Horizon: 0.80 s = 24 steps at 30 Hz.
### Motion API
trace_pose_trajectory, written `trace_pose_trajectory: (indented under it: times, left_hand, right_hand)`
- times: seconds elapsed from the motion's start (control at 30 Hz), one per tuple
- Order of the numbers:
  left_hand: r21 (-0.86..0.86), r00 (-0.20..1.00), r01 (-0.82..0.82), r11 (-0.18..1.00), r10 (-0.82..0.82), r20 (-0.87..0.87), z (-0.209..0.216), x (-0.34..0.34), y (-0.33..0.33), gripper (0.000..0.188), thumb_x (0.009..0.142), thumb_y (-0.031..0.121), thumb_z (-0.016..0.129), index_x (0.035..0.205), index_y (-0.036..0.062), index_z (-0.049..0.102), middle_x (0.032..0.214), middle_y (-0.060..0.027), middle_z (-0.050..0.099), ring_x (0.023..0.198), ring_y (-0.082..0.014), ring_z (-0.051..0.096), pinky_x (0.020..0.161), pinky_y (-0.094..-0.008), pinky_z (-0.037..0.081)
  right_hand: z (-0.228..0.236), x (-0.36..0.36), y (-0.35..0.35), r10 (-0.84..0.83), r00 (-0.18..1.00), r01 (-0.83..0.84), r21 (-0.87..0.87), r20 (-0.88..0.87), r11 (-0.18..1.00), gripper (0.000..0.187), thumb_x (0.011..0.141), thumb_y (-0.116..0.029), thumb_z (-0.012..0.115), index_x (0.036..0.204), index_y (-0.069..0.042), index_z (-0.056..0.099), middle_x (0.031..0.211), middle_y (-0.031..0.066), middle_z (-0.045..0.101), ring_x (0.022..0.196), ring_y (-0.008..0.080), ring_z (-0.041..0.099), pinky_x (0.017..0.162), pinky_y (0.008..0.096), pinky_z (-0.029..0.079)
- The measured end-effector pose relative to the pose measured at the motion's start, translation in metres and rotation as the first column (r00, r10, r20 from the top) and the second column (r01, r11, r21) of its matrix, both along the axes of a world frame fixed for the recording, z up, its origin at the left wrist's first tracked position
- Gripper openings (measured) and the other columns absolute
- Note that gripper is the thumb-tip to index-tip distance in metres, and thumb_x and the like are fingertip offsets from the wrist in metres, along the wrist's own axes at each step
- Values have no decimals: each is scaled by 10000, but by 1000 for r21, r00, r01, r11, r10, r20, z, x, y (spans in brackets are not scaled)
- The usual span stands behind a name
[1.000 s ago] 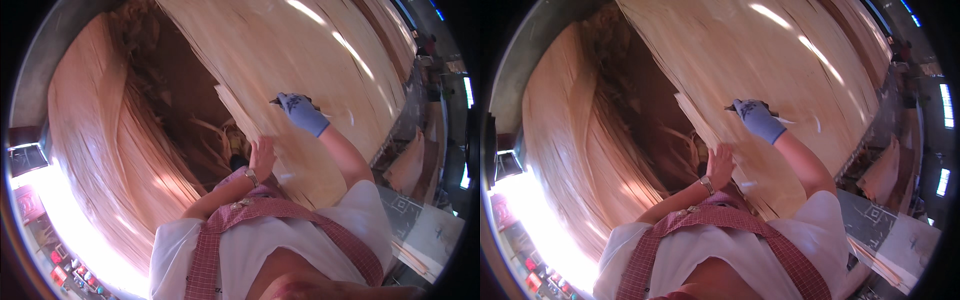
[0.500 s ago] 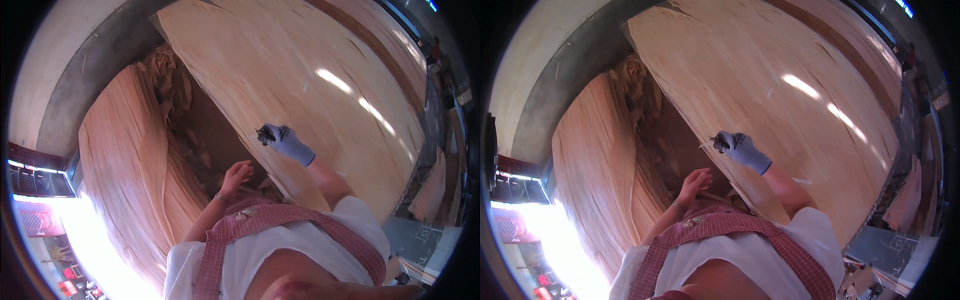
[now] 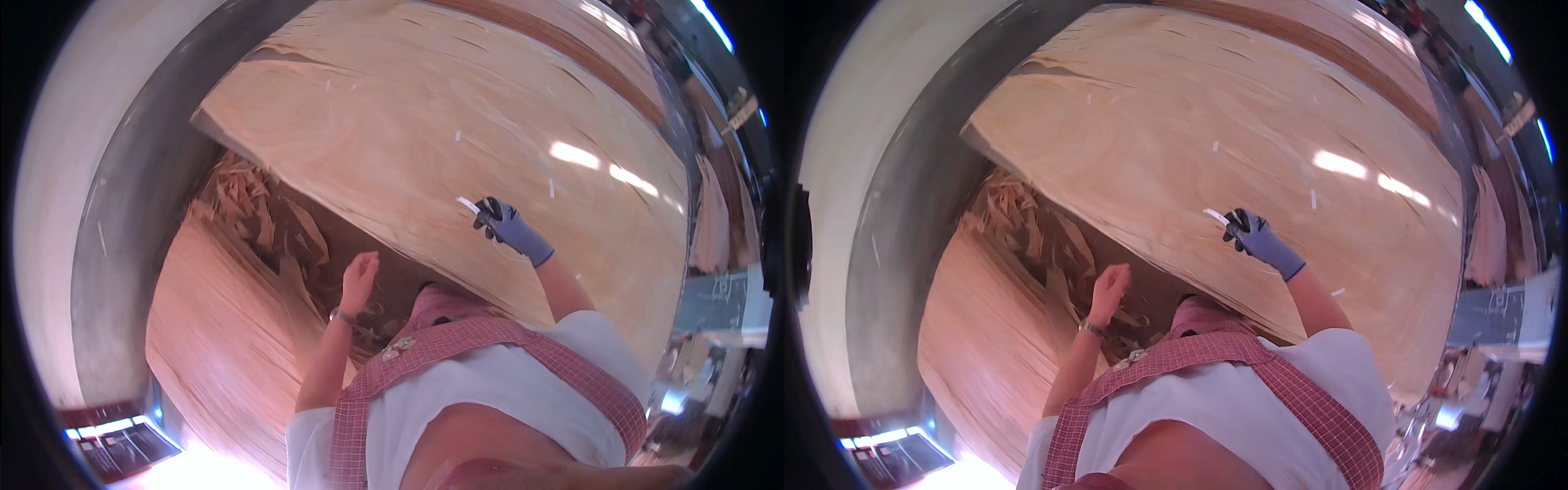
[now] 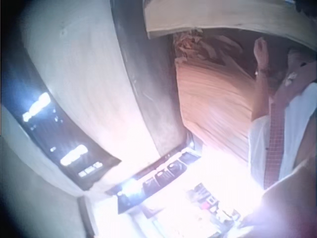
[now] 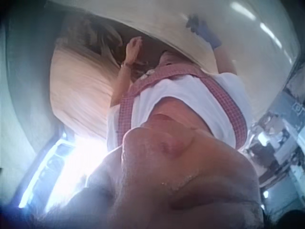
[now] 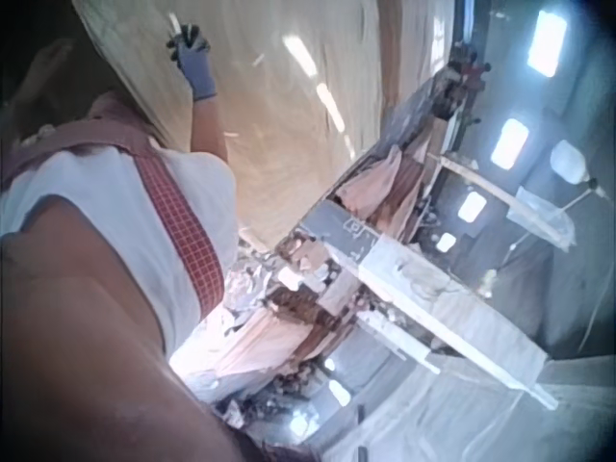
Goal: The person applies small strips of white adhesive tape to thin wood veneers on a workbench using a cutting tool, then lifts and stacks several wood sheets.
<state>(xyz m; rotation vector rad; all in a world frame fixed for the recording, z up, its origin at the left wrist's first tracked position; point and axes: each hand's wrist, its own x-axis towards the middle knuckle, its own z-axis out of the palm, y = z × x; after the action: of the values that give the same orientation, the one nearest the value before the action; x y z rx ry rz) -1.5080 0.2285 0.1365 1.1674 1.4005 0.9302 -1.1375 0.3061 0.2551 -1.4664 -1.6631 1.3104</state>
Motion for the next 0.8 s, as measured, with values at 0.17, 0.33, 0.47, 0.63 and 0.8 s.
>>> trace_pose_trajectory:
  times: [0.17, 0.33, 0.47, 0.63, 0.8]
  left_hand:
    - [310, 623, 494, 812, -82, -778, 29, -43, 199, 495, 907, 273, 617, 1335, 49, 508, 1313, -173, 558, 1129, -347, 573, 957, -452, 451]
    - [193, 311, 720, 667, -62, -948, 3, -42, 404, 675, 916, 339, 600, 1482, 78, 340, 1543, -142, 327, 1414, -313, 326, 1127, -505, 287]
    - [167, 271, 789, 591, -90, -958, -21, -28, 530, 687, 923, 344, 582, 1498, 79, 316, 1576, -126, 273, 1460, -288, 241, 1165, -508, 214]
    - [257, 366, 846, 467, -157, -917, -55, -27, 631, 660, 921, 348, 568, 1484, 81, 351, 1567, -106, 300, 1463, -281, 239, 1184, -470, 195]
    - [373, 520, 815, 443, -276, -809, -37, -6, 665, 534, 875, 144, 585, 1395, 86, 475, 1464, -62, 460, 1248, -270, 477, 1048, -443, 356]
  right_hand:
    - [-3, -69, 112, -154, 987, 148, -109, -46, 983, 186, 946, -173, 578, 1038, -21, 633, 797, 54, 712, 534, 92, 554, 476, 254, 436]
    - [-72, -140, 259, -412, 887, 377, -188, -209, 907, 221, 933, -238, 628, 995, -27, 644, 770, 64, 711, 487, 98, 526, 466, 249, 425]
    - [-129, -186, 375, -593, 722, 502, -319, -357, 804, 223, 927, -260, 644, 982, -44, 646, 774, 65, 712, 487, 96, 536, 445, 244, 409]
    - [-131, -215, 482, -721, 539, 543, -474, -436, 693, 253, 912, -293, 673, 1000, -55, 670, 807, 48, 712, 537, 84, 549, 466, 214, 391]
    - [-148, -218, 513, -788, 484, 584, -531, -380, 614, 240, 894, -276, 690, 909, -37, 680, 761, 51, 694, 553, 105, 576, 475, 227, 406]
